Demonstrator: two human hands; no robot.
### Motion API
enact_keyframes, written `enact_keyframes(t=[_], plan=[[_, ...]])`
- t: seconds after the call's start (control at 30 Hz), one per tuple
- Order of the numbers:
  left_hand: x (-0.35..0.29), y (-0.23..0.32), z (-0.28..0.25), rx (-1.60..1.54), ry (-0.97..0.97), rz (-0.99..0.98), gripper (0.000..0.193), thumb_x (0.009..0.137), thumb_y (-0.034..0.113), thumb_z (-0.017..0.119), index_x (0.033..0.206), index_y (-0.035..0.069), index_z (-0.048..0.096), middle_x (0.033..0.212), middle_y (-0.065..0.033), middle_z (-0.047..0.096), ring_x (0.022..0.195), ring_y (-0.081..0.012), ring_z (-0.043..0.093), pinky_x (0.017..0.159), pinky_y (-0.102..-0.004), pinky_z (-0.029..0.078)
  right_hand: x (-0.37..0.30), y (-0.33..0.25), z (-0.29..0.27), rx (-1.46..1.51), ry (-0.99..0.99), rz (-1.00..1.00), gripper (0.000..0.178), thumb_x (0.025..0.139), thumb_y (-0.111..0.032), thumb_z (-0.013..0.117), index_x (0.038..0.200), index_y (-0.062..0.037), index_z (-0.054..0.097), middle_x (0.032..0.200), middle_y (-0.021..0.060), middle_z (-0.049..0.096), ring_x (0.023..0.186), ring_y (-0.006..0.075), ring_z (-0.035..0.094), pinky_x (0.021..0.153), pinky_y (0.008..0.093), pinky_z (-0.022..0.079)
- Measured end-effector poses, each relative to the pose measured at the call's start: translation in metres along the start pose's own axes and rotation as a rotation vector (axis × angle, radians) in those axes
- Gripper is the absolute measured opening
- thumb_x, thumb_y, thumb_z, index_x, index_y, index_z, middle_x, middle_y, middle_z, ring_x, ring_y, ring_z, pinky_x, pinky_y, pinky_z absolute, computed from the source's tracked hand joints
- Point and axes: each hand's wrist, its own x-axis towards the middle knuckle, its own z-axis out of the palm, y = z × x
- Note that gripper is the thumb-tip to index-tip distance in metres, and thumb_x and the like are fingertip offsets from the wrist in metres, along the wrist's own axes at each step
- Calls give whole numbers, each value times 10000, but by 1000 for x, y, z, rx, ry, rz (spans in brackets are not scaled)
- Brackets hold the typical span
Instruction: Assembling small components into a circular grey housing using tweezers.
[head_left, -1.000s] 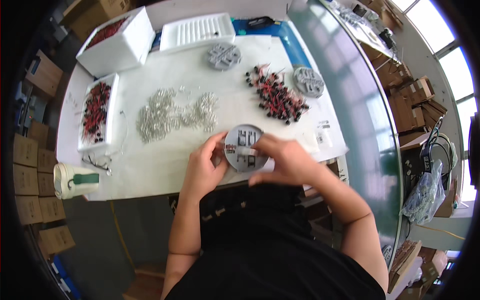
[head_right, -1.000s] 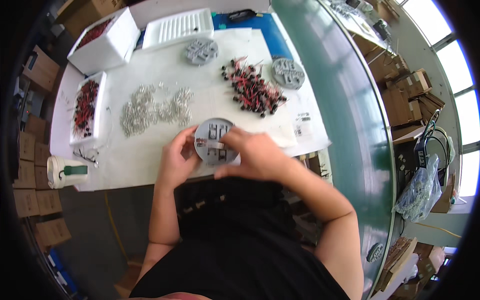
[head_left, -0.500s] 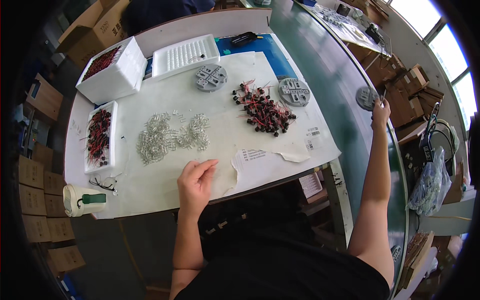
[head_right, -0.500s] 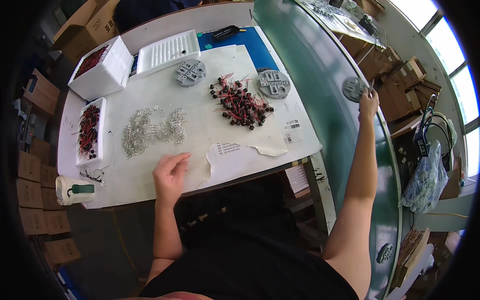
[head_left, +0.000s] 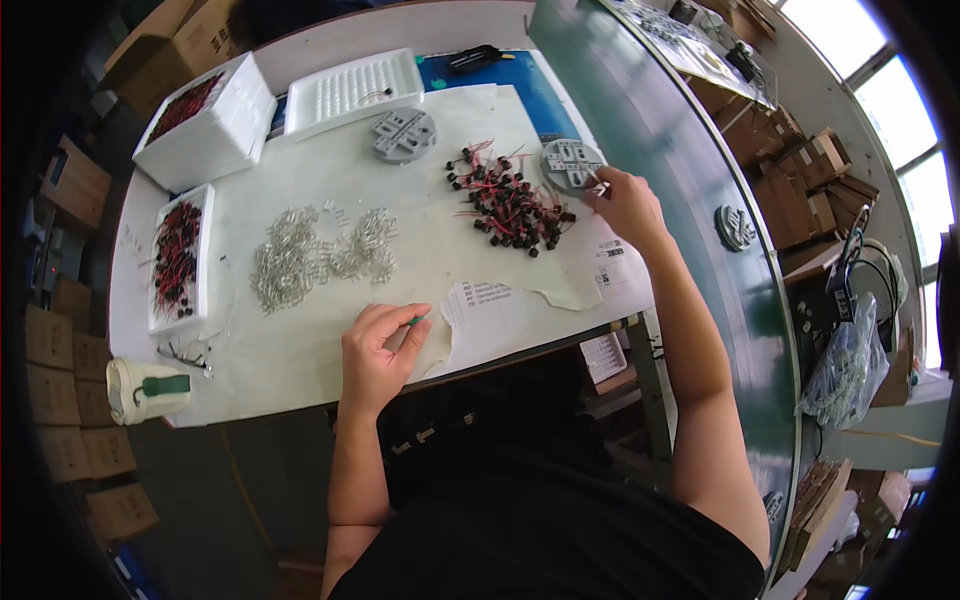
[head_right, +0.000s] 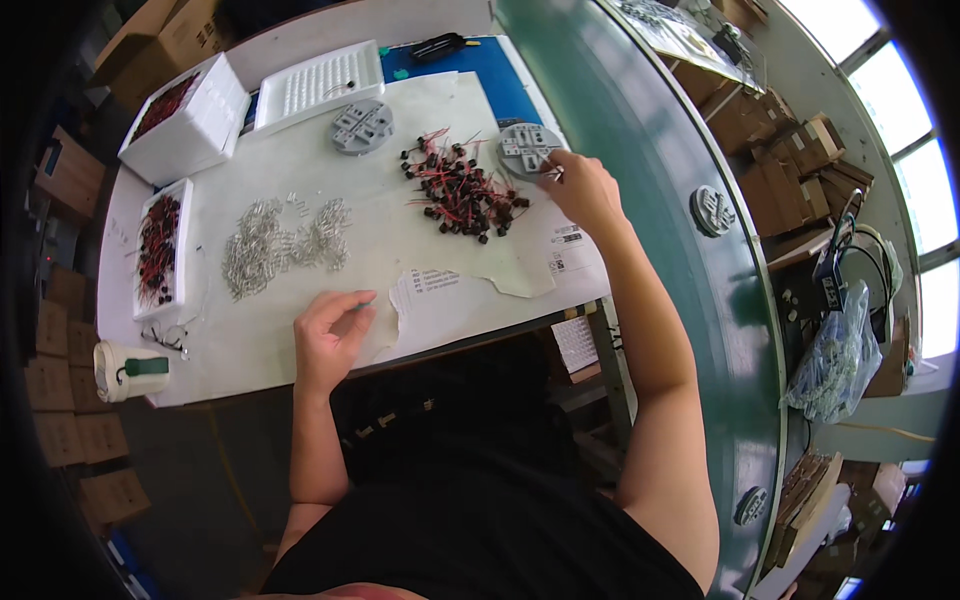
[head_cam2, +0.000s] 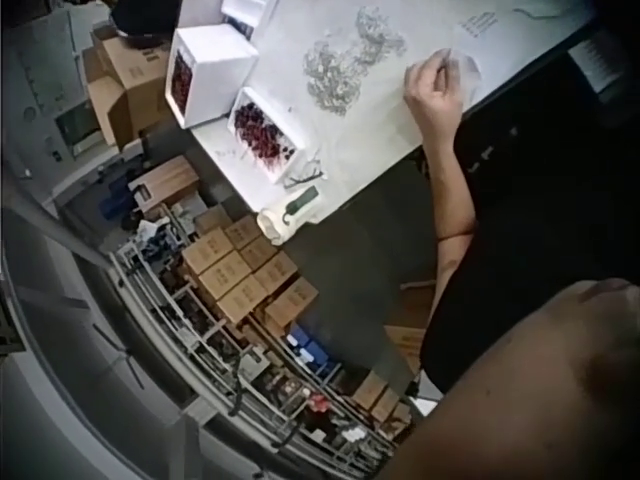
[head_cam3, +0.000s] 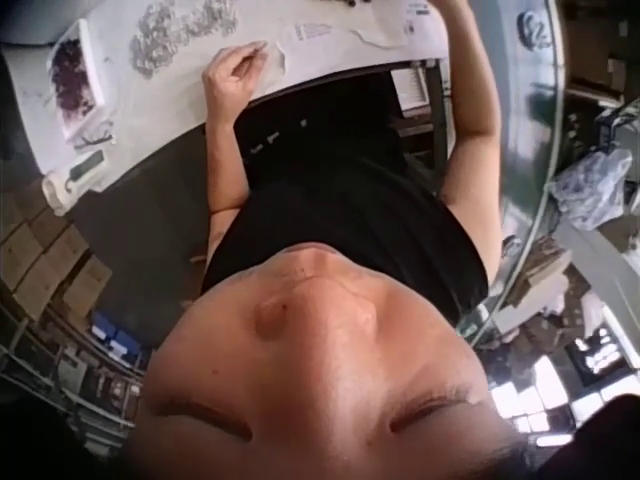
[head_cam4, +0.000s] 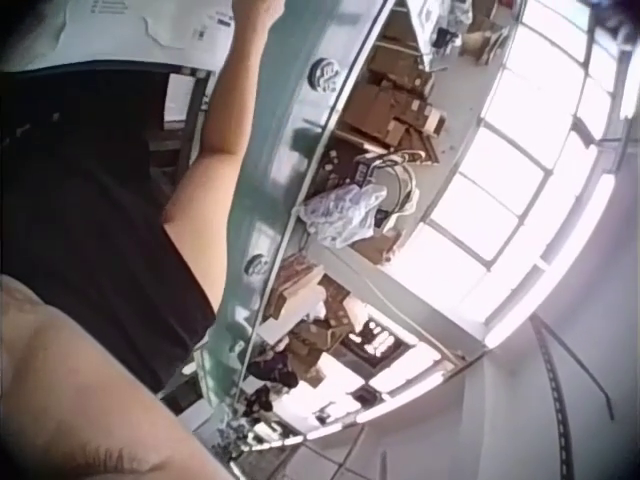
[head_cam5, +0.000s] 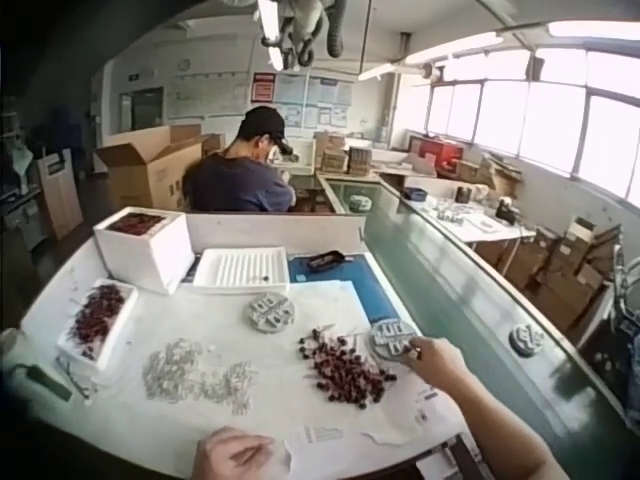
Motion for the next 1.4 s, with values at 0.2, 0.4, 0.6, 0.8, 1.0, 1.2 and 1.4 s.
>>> enact_keyframes(t=[0.2, 0.4, 0.6, 0.8, 1.0, 1.2, 1.4], plan=[[0, 3, -9, -47, 145, 165, 510, 825, 190, 924, 1293, 77, 757, 1170, -115, 735, 1055, -282, 701, 906, -382, 572, -18, -49, -4, 271, -14, -363, 180, 910, -100, 816, 1078, -48, 779, 800, 102, 727, 692, 173, 667, 675, 338, 536], [2, 9, -6, 51, 33, 221, 847, 735, 264, 978, 1496, 129, 632, 1370, -115, 646, 1254, -308, 630, 1064, -433, 528, -65, -115, 21, 68, -446, -714, 193, 886, -83, 834, 1067, -43, 780, 891, 114, 754, 751, 230, 712, 705, 376, 563], [-3, 7, -5, 216, -169, 178, 889, 672, 324, 989, 1466, 133, 637, 1336, -104, 639, 1255, -332, 609, 1091, -457, 510, -9, -157, 39, 88, -358, -448, 203, 894, -148, 815, 1075, -62, 782, 935, 136, 759, 839, 289, 733, 768, 387, 576], [-2, 6, -6, 186, -149, 168, 887, 639, 343, 990, 1430, 128, 651, 1306, -97, 643, 1227, -328, 616, 1077, -454, 517, 24, -205, 99, 63, -477, -577, 199, 892, -179, 803, 1053, -62, 789, 942, 132, 761, 884, 298, 736, 812, 415, 568], [-3, 6, -5, 185, -128, 199, 851, 635, 361, 996, 1390, 119, 686, 1276, -102, 656, 1187, -338, 624, 1021, -457, 540, 33, -217, 119, -21, -534, -586, 165, 882, -185, 807, 998, -68, 803, 946, 136, 767, 891, 297, 736, 806, 413, 563], [-4, 6, -6, 191, -129, 189, 855, 636, 381, 993, 1389, 117, 686, 1273, -99, 657, 1178, -334, 624, 1019, -458, 541, 24, -198, 104, 313, -395, -354, 191, 888, -245, 830, 978, -76, 825, 830, 122, 764, 773, 244, 727, 741, 398, 572], [-3, 5, -4, 205, -112, 195, 842, 657, 414, 981, 1387, 117, 685, 1269, -97, 658, 1170, -329, 625, 1011, -458, 544, 22, -186, 98, 372, -343, -122, 302, 892, -280, 851, 953, 11, 799, 756, 114, 726, 688, 188, 663, 686, 367, 549]])
